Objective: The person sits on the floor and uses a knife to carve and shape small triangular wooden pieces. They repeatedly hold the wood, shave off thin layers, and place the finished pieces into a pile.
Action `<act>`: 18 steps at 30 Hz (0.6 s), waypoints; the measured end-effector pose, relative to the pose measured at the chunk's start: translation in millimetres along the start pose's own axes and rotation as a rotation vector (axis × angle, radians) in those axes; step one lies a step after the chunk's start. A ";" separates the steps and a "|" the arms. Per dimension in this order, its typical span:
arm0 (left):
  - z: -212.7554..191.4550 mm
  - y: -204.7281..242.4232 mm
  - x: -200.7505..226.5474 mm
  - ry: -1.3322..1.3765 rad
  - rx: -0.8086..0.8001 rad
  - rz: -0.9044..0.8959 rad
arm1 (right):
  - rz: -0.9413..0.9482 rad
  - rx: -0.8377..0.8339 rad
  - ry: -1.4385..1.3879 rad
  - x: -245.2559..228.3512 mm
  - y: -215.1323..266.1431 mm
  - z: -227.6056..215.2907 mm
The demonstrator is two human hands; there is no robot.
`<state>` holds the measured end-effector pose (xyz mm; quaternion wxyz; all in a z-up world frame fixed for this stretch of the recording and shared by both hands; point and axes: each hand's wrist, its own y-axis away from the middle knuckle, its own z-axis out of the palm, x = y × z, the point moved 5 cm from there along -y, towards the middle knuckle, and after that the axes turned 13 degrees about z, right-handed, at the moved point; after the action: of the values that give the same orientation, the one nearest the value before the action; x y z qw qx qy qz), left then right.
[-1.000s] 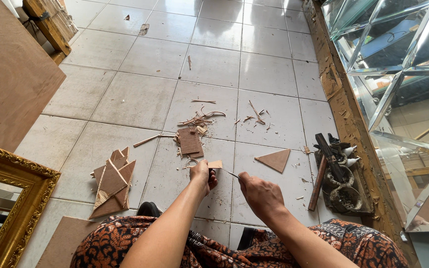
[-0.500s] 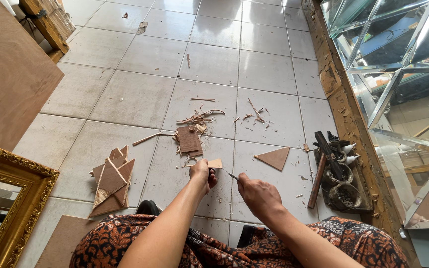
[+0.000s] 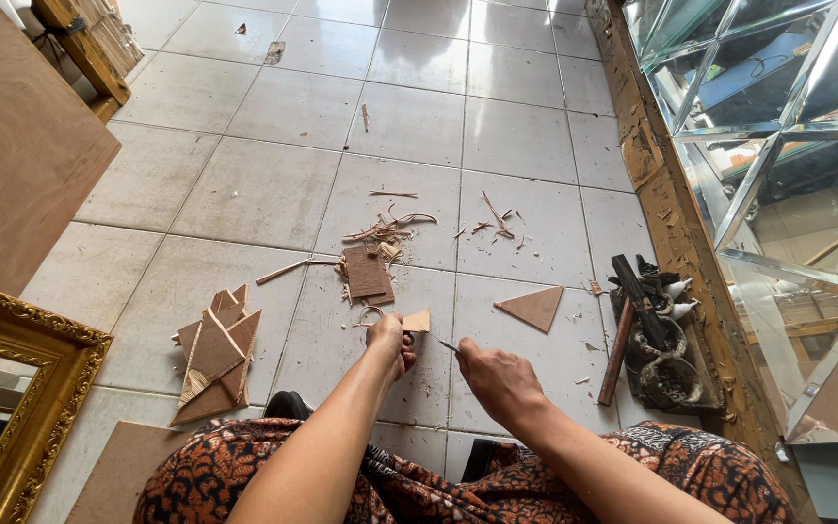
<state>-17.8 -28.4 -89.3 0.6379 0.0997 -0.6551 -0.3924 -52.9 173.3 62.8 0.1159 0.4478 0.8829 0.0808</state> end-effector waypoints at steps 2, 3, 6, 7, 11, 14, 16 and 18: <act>1.1 -0.7 -2.3 0.000 -0.003 0.003 | 0.000 -0.009 0.003 -1.9 1.5 -3.9; 2.2 -1.7 -1.5 0.000 -0.005 0.010 | -0.002 -0.016 0.003 -3.4 1.2 -6.4; 1.4 0.1 0.5 -0.007 -0.001 0.024 | 0.003 -0.041 0.031 -4.1 -2.8 -8.9; 1.6 -1.0 -0.2 -0.007 -0.001 0.023 | 0.003 -0.041 0.032 -5.7 -5.4 -9.0; 2.2 1.9 1.9 -0.002 -0.002 0.036 | 0.005 -0.047 0.041 -7.4 -14.0 -3.8; 0.8 2.6 3.0 -0.017 0.016 0.051 | 0.010 -0.067 0.051 -10.1 -16.5 -3.1; 3.1 3.4 3.6 -0.025 0.034 0.063 | 0.010 -0.067 0.067 -9.9 -18.8 -4.6; 3.7 7.1 5.2 -0.032 0.067 0.069 | -0.009 -0.053 0.081 -9.7 -20.5 -3.3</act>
<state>-19.5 -25.5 -80.3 0.6369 0.0921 -0.6810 -0.3494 -64.0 153.3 62.2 0.0922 0.4370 0.8864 0.1219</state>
